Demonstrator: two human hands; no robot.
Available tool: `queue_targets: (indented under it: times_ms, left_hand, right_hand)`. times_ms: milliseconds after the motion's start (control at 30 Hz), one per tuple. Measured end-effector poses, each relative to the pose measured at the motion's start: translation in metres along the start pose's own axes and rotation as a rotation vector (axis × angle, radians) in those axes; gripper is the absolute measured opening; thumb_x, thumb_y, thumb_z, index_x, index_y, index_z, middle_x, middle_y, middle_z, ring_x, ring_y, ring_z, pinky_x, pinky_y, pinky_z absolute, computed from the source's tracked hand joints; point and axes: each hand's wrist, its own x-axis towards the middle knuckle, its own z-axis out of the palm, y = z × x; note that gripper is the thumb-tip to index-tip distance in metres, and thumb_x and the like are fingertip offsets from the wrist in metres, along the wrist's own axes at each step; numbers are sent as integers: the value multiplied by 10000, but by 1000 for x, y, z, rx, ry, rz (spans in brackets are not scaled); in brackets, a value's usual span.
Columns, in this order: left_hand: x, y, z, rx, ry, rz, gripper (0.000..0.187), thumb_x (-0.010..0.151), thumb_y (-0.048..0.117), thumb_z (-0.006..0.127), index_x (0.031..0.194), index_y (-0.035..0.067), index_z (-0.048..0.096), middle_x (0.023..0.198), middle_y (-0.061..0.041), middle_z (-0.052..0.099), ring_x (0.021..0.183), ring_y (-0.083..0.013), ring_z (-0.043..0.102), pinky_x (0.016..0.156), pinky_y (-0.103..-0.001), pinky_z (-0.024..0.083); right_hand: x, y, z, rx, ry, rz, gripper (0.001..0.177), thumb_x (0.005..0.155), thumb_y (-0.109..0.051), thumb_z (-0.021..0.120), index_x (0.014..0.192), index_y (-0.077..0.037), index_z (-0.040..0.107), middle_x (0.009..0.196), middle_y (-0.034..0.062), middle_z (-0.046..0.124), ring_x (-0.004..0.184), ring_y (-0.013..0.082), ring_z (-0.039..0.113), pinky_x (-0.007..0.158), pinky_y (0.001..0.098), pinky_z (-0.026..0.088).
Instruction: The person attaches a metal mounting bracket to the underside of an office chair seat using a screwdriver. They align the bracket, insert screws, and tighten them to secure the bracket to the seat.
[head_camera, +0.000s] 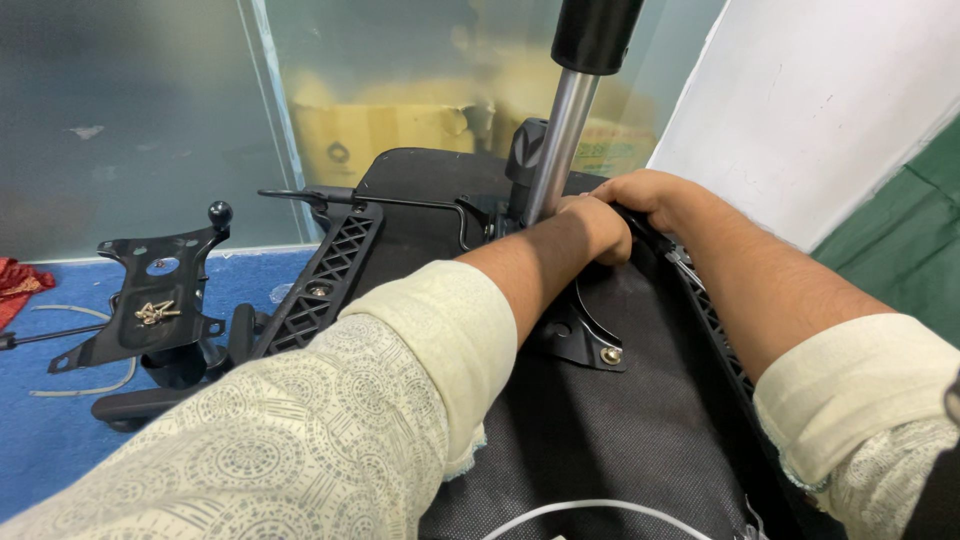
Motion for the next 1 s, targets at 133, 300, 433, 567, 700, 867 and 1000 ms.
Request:
queue_targets:
  times_ms: [133, 300, 433, 567, 700, 867, 1000]
  left_hand:
    - [-8, 1, 0, 20, 37, -4, 542, 1003, 496, 500, 1497, 273, 520, 1537, -41, 512, 1394, -281, 516, 1094, -479, 444]
    - [-21, -1, 4, 8, 67, 23, 561, 1016, 580, 468, 1443, 247, 610, 1478, -57, 605, 1394, -291, 544, 1150, -465, 389]
    - [-19, 0, 8, 18, 94, 26, 570, 1021, 588, 457, 1410, 215, 642, 1493, -98, 577, 1437, -311, 477, 1216, -452, 277]
    - [-16, 0, 10, 23, 110, -1, 600, 1028, 598, 453, 1398, 169, 650, 1506, -134, 554, 1457, -343, 435, 1219, -457, 252]
    - [-19, 0, 10, 20, 129, 10, 606, 1027, 596, 444, 1403, 165, 643, 1511, -136, 546, 1454, -347, 444, 1216, -472, 257]
    - [-27, 1, 8, 40, 86, 15, 592, 1022, 582, 435, 1381, 180, 680, 1480, -129, 606, 1417, -368, 519, 1193, -465, 325]
    - [-29, 3, 8, -11, 115, -39, 649, 1023, 610, 445, 1431, 136, 619, 1516, -171, 542, 1455, -391, 433, 1198, -486, 288]
  right_hand:
    - [-2, -5, -16, 48, -117, 48, 304, 910, -227, 660, 1115, -5, 687, 1107, 193, 727, 960, 302, 711, 828, 435, 581]
    - [-17, -8, -45, 11, -180, -44, 251, 919, -107, 669, 1069, 95, 671, 1031, 220, 721, 922, 258, 712, 806, 339, 604]
    - [-50, -6, -49, -7, -119, -113, 280, 933, -139, 699, 1076, 98, 657, 998, 214, 725, 905, 257, 738, 804, 325, 616]
    - [-76, -30, -61, 160, 93, -172, 299, 983, -248, 614, 1065, 39, 592, 991, 139, 645, 838, 313, 736, 769, 417, 638]
    - [-76, -55, -82, 331, 171, -313, 305, 1007, -278, 577, 1069, 20, 564, 1031, 148, 611, 777, 268, 703, 739, 430, 663]
    - [-67, -63, -104, 530, 144, -552, 281, 1069, -180, 698, 1141, 53, 559, 1066, 157, 559, 824, 261, 690, 798, 365, 642]
    - [-70, -64, -109, 696, 321, -629, 270, 1016, -161, 648, 1147, 54, 551, 1086, 136, 594, 861, 282, 728, 804, 441, 669]
